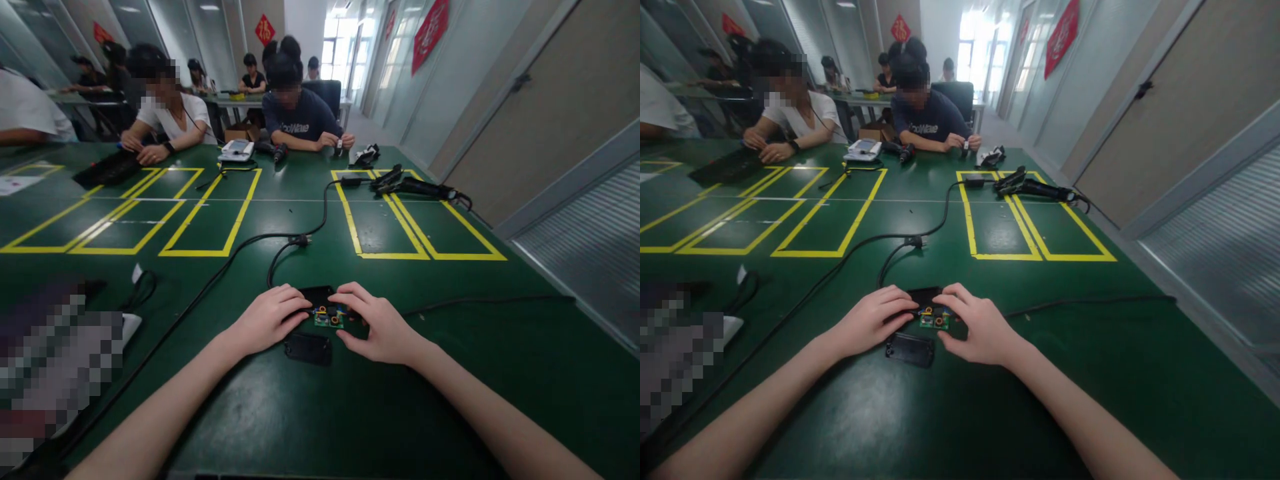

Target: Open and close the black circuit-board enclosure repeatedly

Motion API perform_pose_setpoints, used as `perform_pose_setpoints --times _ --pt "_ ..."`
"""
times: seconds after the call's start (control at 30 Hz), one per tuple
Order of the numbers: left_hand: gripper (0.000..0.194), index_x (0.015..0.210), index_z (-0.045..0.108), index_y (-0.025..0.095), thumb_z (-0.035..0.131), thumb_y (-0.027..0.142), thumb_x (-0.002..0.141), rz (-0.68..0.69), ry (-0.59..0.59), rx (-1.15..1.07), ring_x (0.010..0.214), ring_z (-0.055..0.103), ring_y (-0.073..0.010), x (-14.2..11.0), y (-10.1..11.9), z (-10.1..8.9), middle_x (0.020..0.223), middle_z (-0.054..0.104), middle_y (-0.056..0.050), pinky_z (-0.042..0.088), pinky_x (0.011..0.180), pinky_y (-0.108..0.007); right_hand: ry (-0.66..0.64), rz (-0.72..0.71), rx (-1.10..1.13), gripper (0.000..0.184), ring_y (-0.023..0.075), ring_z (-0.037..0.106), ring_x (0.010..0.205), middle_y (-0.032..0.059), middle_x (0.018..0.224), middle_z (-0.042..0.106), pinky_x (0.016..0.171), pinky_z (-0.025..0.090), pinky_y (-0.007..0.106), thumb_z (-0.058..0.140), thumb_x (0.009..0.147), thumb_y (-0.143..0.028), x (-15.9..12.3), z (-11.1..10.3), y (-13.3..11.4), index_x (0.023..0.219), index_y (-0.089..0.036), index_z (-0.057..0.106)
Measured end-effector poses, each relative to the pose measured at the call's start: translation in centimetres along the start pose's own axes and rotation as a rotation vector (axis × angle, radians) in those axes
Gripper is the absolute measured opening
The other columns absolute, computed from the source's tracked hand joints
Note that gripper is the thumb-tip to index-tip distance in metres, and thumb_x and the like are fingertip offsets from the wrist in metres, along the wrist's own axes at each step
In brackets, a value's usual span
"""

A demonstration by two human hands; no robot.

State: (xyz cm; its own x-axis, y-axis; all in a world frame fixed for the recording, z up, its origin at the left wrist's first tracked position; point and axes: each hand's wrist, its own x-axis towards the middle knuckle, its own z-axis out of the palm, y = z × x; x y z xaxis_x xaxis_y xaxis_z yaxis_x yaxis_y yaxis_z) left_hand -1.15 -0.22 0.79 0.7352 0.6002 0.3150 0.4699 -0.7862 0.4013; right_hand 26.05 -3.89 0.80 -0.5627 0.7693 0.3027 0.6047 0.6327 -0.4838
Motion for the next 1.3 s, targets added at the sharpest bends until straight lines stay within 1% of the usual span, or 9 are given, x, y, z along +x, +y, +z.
perform_pose_setpoints --times 0.1,0.2,0.27,0.33,0.5,0.83,1.0,1.13,1.3 --pt "0.027 0.121 0.071 0.019 0.061 0.033 0.100 -0.020 -0.012 -0.069 0.104 0.069 -0.0239 -0.4 0.1 -0.5 0.114 0.073 -0.011 0.059 0.093 -0.039 0.008 0.002 -0.036 0.037 0.0194 0.071 0.090 0.0117 0.123 0.066 0.073 0.057 0.030 0.061 0.089 -0.025 -0.6 -0.5 0.6 0.126 -0.021 0.058" --pt "0.049 0.133 0.066 0.019 0.073 0.040 0.090 -0.039 -0.038 -0.103 0.110 0.068 -0.0274 -0.7 0.2 -0.8 0.122 0.071 -0.014 0.059 0.097 -0.044 -0.031 0.027 -0.081 0.014 0.0193 0.069 0.083 0.0068 0.098 0.071 0.068 0.052 0.029 0.060 0.091 -0.023 -0.7 -0.9 1.4 0.105 -0.020 0.062" --pt "0.055 0.137 0.063 0.020 0.075 0.039 0.087 -0.064 -0.047 -0.104 0.112 0.067 -0.0286 -0.8 0.4 -0.7 0.126 0.070 -0.014 0.058 0.099 -0.045 -0.076 0.021 -0.103 0.003 0.0182 0.067 0.075 0.0035 0.083 0.069 0.063 0.048 0.028 0.060 0.093 -0.023 -0.6 -1.1 1.9 0.091 -0.021 0.061" --pt "0.054 0.139 0.062 0.021 0.074 0.036 0.087 -0.098 -0.049 -0.087 0.114 0.066 -0.0289 -0.7 0.7 -0.4 0.128 0.069 -0.013 0.057 0.101 -0.046 -0.109 -0.014 -0.116 0.010 0.0170 0.065 0.070 0.0030 0.079 0.068 0.061 0.045 0.027 0.059 0.096 -0.024 -0.5 -1.0 2.2 0.087 -0.021 0.061" --pt "0.044 0.130 0.064 0.020 0.070 0.029 0.088 -0.127 0.012 -0.025 0.111 0.064 -0.0288 -0.3 1.7 0.9 0.124 0.067 -0.013 0.056 0.097 -0.046 -0.098 -0.097 -0.166 0.021 0.0170 0.065 0.069 0.0042 0.080 0.069 0.061 0.043 0.028 0.049 0.106 -0.027 -0.4 -0.3 1.9 0.093 -0.020 0.064" --pt "0.026 0.116 0.064 0.020 0.064 0.026 0.090 -0.191 0.062 0.032 0.105 0.065 -0.0286 0.3 2.7 2.0 0.117 0.068 -0.011 0.055 0.088 -0.044 -0.105 -0.040 -0.218 0.028 0.0171 0.070 0.070 0.0055 0.086 0.074 0.059 0.041 0.027 0.043 0.109 -0.032 -0.4 0.6 1.8 0.101 -0.019 0.066" --pt "0.025 0.120 0.062 0.021 0.057 0.028 0.097 -0.150 0.120 -0.044 0.104 0.069 -0.0240 0.1 1.8 1.0 0.122 0.066 -0.011 0.058 0.090 -0.038 -0.099 -0.013 -0.233 0.026 0.0180 0.074 0.072 0.0070 0.093 0.079 0.060 0.045 0.026 0.045 0.109 -0.032 -0.4 0.8 2.1 0.109 -0.020 0.069" --pt "0.017 0.112 0.063 0.020 0.052 0.025 0.100 -0.117 0.048 -0.064 0.095 0.069 -0.0210 -0.5 0.3 -0.4 0.108 0.069 -0.008 0.058 0.084 -0.033 -0.088 0.010 -0.231 0.027 0.0194 0.076 0.074 0.0082 0.099 0.081 0.063 0.048 0.027 0.045 0.110 -0.032 -0.3 0.9 2.4 0.112 -0.020 0.069" --pt "0.018 0.107 0.064 0.019 0.046 0.022 0.103 -0.053 0.034 0.043 0.088 0.067 -0.0214 -0.5 -0.3 -1.0 0.097 0.070 -0.008 0.055 0.079 -0.033 -0.078 0.023 -0.250 0.031 0.0173 0.072 0.064 0.0059 0.084 0.079 0.059 0.044 0.026 0.040 0.111 -0.033 -0.2 0.7 2.3 0.108 -0.019 0.067"
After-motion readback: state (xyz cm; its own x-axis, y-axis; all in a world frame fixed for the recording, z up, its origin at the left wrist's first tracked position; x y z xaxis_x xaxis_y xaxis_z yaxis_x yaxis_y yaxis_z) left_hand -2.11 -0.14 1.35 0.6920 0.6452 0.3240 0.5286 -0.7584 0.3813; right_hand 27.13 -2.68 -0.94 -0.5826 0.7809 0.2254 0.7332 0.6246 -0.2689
